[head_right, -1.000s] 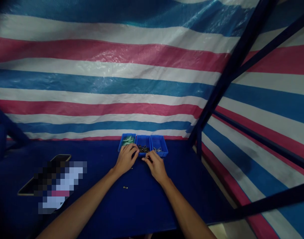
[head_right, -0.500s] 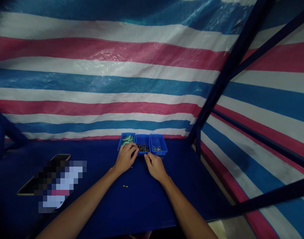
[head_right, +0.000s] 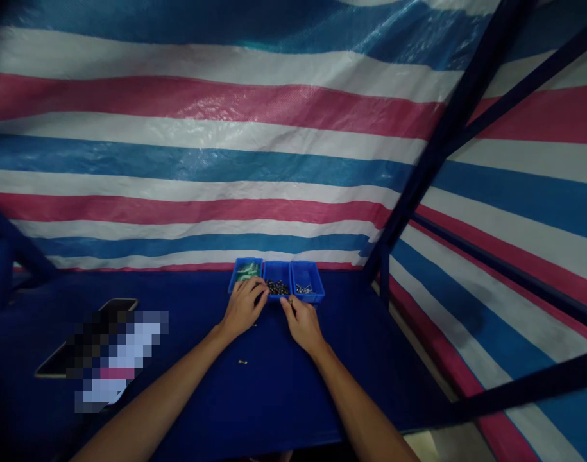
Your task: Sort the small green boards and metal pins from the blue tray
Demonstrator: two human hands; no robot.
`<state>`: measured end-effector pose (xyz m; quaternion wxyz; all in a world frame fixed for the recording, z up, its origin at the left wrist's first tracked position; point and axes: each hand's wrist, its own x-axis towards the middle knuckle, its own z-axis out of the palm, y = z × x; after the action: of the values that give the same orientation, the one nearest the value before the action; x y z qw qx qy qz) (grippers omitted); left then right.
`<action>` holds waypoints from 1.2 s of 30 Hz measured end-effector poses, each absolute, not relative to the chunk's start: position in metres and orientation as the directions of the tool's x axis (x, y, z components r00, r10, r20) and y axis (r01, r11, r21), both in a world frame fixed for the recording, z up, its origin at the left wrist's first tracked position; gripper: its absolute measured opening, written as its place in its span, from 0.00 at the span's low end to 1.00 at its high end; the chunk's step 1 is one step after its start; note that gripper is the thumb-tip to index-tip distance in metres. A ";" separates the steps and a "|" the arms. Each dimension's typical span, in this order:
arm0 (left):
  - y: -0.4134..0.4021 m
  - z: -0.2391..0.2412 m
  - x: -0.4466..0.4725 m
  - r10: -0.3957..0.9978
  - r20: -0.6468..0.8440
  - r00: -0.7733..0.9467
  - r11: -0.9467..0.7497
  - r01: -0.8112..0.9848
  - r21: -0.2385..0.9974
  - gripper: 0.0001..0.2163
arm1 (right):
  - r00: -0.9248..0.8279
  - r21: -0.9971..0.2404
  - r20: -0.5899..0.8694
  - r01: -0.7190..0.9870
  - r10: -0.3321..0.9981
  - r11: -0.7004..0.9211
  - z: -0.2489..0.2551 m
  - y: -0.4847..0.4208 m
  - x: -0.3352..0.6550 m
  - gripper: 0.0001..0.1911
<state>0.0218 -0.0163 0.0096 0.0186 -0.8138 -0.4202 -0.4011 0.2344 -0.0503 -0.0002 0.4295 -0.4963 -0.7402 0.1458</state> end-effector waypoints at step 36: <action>-0.017 0.010 0.021 0.659 0.680 0.321 -0.651 0.695 0.303 0.08 | -0.187 -0.444 0.665 0.679 0.723 0.585 -0.002 -0.053 0.235 0.19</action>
<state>0.0214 -0.0171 0.0096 0.0224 -0.8123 -0.4169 -0.4074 0.2354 -0.0533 -0.0019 0.4464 -0.4551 -0.7700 0.0244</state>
